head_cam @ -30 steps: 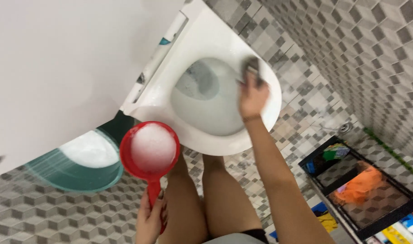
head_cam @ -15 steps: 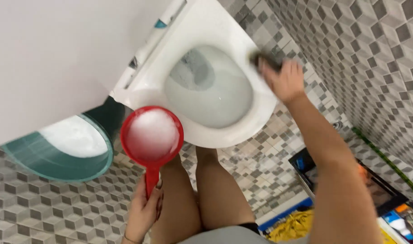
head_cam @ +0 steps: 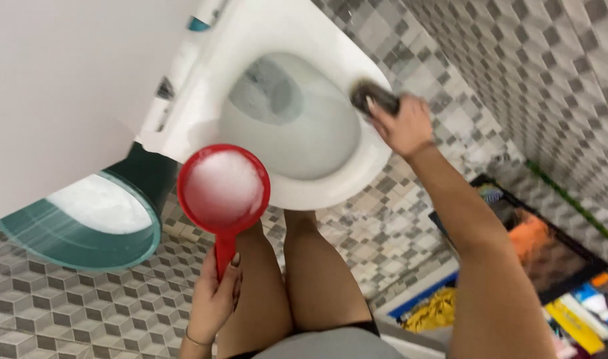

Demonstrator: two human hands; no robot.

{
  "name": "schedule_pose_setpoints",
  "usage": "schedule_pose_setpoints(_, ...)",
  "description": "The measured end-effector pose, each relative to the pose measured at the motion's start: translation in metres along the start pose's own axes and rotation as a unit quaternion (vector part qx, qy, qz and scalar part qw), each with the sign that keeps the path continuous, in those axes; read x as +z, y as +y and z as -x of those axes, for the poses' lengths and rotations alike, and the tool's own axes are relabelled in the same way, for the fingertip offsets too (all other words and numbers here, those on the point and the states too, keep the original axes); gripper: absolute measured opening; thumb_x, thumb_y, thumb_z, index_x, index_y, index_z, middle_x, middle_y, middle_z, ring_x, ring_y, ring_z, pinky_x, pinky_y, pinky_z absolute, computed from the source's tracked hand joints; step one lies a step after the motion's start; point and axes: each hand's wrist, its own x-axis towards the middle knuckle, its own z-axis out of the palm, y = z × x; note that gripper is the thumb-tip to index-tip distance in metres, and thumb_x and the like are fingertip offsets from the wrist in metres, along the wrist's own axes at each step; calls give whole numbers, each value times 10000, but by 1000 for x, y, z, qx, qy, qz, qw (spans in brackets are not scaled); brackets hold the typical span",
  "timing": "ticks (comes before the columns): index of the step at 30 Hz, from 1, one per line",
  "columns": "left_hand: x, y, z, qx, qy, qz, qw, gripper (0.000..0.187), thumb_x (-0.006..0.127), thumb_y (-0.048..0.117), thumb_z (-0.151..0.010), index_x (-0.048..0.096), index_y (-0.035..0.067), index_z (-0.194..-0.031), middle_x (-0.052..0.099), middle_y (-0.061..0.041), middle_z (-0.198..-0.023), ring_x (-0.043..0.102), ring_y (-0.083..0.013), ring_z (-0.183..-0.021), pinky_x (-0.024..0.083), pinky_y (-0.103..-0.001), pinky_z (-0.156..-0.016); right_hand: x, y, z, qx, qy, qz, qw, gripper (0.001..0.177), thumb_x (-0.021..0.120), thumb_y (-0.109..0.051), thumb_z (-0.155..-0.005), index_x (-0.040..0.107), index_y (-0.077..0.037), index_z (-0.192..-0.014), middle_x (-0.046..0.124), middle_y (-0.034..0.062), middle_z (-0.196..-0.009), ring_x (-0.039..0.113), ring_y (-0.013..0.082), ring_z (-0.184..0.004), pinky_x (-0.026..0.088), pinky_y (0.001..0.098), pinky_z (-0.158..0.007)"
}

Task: Scrubbing the exterior and interior of a toilet using a brush, water from a bucket, and liquid cleaning solution.

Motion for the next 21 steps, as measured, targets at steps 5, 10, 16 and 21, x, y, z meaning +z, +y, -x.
schedule_pose_setpoints(5,10,21,1,-30,28,-218,975,400,522,205,-988,506,141,-1383,663,-79,-800,479,-144,-472,449,-288,-473,0,-51,99,34,-183,-138,973,853,428,-723,-839,650,-6,-1243,709,91,-664,652,160,-428,520,255,-357)
schedule_pose_setpoints(10,10,23,-3,-17,-1,-375,927,461,494,258,-975,442,202,-1429,792,-2,-1035,778,-188,-839,579,-338,-813,49,24,38,-38,-36,95,994,629,504,-588,-916,414,-238,-1430,663,195,-995,644,312,-781,517,413,-680)
schedule_pose_setpoints(16,1,18,-9,-2,-28,-449,893,537,468,241,-984,338,169,-1500,796,-81,-968,765,-328,-858,568,-425,-791,125,-50,105,51,-45,48,997,659,290,-667,-987,328,-252,-1498,519,206,-1249,506,314,-1085,486,468,-916)
schedule_pose_setpoints(21,-27,15,-16,58,-72,-485,869,457,454,208,-1004,362,97,-1438,754,-154,-892,723,-396,-746,546,-494,-673,132,-26,73,86,-99,90,987,583,403,-534,-1073,462,-36,-1371,543,229,-1275,573,346,-1112,523,448,-977)
